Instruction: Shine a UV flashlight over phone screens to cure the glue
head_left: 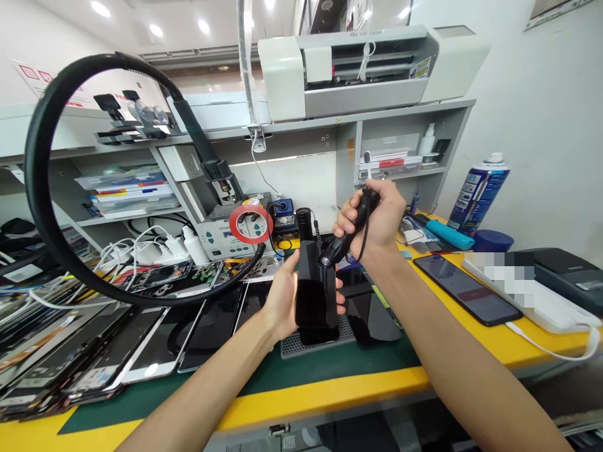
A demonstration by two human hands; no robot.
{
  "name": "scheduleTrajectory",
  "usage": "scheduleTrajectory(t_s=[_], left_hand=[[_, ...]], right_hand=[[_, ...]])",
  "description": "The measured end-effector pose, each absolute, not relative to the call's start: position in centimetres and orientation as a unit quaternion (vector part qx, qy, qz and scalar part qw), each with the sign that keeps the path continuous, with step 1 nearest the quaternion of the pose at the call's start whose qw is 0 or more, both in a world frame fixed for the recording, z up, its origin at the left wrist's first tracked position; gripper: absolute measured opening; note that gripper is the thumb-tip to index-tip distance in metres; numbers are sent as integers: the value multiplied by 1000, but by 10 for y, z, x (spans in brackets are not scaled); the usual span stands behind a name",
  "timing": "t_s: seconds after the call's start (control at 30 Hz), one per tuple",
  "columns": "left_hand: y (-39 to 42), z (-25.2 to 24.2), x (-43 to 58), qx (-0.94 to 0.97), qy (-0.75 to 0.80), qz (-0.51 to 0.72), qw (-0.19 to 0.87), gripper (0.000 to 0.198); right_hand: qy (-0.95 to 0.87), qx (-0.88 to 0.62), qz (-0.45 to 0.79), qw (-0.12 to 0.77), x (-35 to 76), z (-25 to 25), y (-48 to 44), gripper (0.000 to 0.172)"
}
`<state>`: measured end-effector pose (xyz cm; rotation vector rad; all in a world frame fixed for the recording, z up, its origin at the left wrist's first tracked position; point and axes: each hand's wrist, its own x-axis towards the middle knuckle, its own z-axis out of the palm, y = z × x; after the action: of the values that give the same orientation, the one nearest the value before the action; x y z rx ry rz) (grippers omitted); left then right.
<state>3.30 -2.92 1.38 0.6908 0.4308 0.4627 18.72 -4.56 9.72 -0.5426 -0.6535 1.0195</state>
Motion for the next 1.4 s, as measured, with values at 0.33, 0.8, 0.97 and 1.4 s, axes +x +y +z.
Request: scheduleTrajectory(t_s=[0.33,0.8,0.97,1.4], left_hand=[[-25,10,32,322,199,244,893,67],[-27,11,29,335,191,238,891,68],[-26,8,30,337,204,227,891,72],[-28,8,29,340,175,203,902,73]], right_hand=[[-442,-208,409,771,151,83,-62,35],[-546,-178,375,727,161,90,-75,24],[-536,-156,384,736,165,91,-77,24],[-421,-218,409,780,175,99,-68,30]])
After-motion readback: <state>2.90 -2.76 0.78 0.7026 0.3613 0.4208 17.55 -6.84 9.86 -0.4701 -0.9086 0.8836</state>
